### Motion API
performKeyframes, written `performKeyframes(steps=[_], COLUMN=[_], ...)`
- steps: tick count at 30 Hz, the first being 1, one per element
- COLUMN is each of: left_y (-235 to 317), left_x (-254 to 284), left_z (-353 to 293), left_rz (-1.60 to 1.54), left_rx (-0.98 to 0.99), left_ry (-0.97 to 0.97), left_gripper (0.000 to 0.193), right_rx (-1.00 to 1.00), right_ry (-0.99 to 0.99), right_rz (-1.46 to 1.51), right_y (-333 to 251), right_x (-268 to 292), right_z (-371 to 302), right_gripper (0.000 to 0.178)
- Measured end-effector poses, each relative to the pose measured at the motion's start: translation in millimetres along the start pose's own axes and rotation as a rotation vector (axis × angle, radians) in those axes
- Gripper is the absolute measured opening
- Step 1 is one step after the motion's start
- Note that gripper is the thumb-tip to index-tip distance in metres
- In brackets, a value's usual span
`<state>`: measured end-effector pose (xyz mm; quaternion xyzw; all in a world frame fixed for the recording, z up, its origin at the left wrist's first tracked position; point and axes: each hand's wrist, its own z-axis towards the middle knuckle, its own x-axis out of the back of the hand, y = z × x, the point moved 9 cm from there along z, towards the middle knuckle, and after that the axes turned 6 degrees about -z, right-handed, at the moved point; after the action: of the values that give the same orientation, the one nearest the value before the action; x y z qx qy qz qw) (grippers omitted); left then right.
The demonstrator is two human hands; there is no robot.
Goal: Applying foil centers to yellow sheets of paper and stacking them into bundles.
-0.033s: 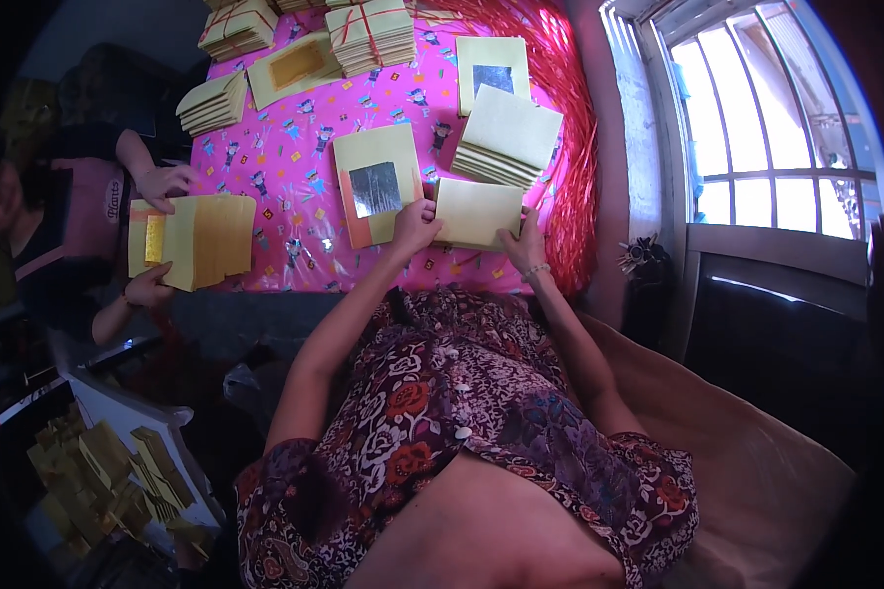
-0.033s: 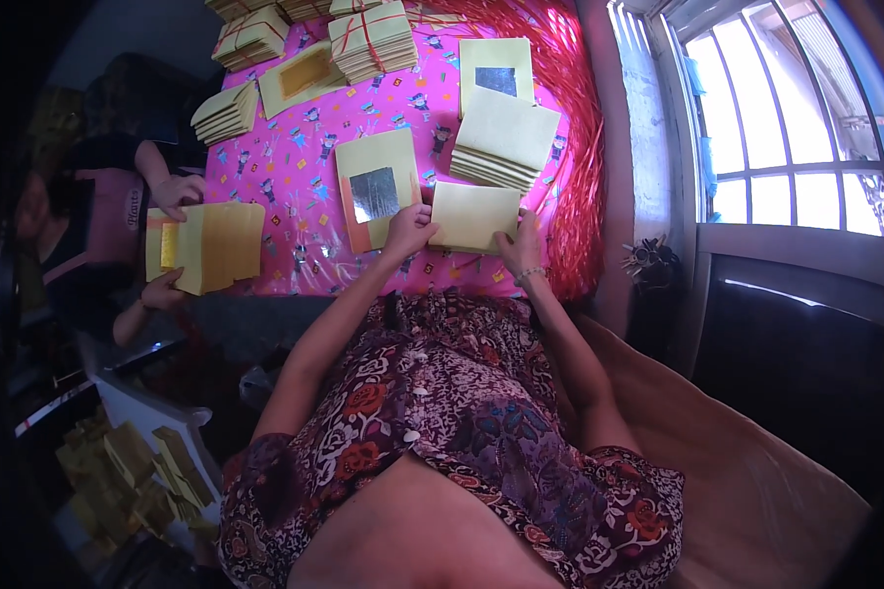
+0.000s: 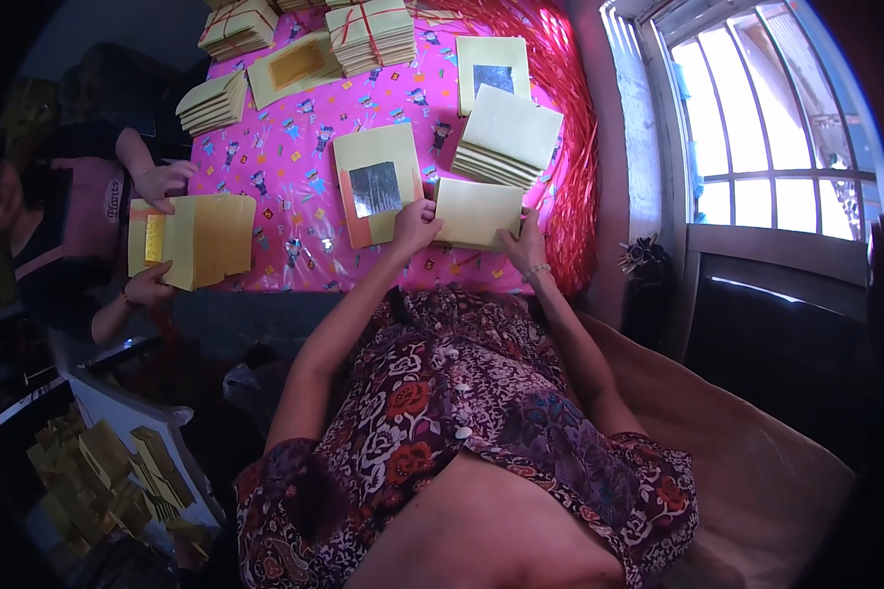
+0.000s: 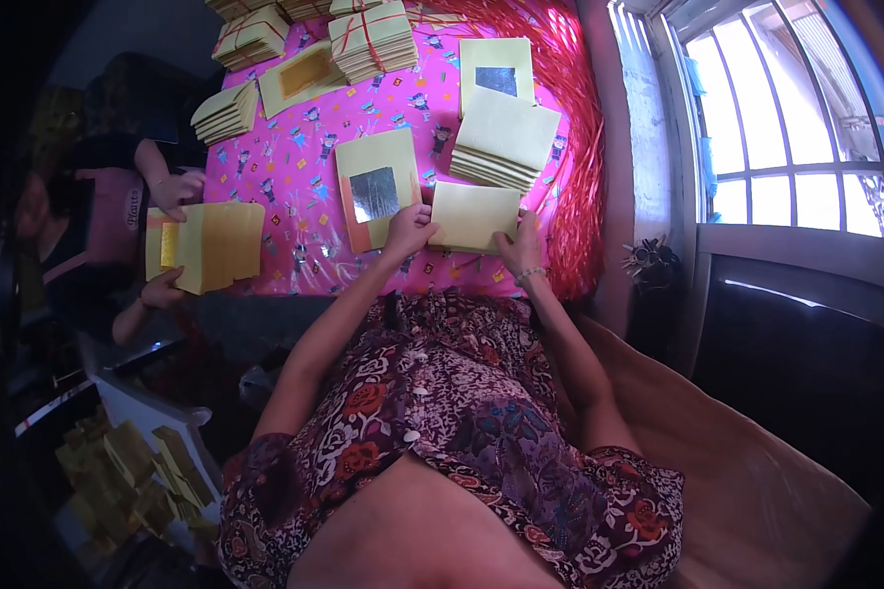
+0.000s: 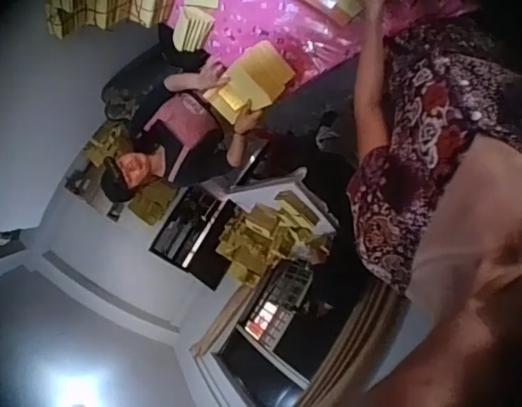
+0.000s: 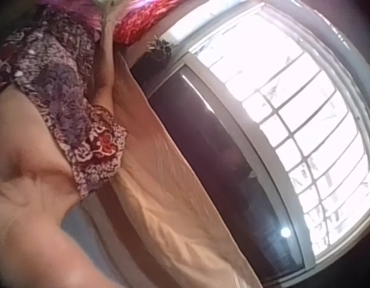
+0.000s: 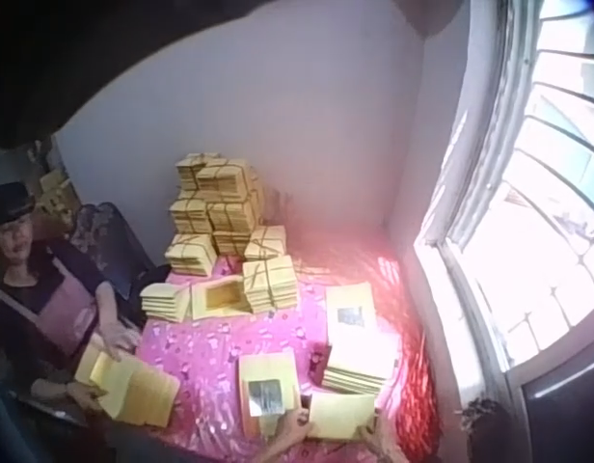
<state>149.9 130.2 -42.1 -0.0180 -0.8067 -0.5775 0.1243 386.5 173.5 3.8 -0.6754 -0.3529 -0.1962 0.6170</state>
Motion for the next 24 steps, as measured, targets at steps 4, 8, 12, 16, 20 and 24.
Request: performKeyframes(steps=[4, 8, 12, 16, 20, 24], left_y=[11.8, 24.9, 61.7, 68.0, 78.2, 88.9], left_x=[-0.2, -3.9, -10.8, -15.4, -4.4, 19.8], left_z=[-5.0, -15.9, -29.8, -31.2, -33.2, -38.6], left_rz=[-0.024, 0.155, 0.453, 0.568, 0.45, 0.314], left_rx=[-0.021, -0.049, -0.231, -0.222, -0.271, -0.345], left_ry=[0.034, 0.112, 0.234, 0.149, 0.13, 0.239], left_gripper=[0.027, 0.031, 0.034, 0.026, 0.021, 0.02], right_rx=[0.092, 0.047, -0.002, 0.077, 0.09, 0.204], right_ry=[0.009, -0.048, -0.004, 0.038, 0.009, 0.044], right_rz=[-0.18, -0.288, -0.29, -0.286, -0.314, -0.318], right_y=[-12.2, -11.9, -8.3, -17.3, -39.5, -83.7], right_x=[1.7, -2.1, 3.3, 12.2, 27.9, 47.7], right_z=[-0.3, -0.4, 0.9, 2.3, 6.7, 16.6], right_gripper=[0.05, 0.052, 0.061, 0.068, 0.064, 0.05])
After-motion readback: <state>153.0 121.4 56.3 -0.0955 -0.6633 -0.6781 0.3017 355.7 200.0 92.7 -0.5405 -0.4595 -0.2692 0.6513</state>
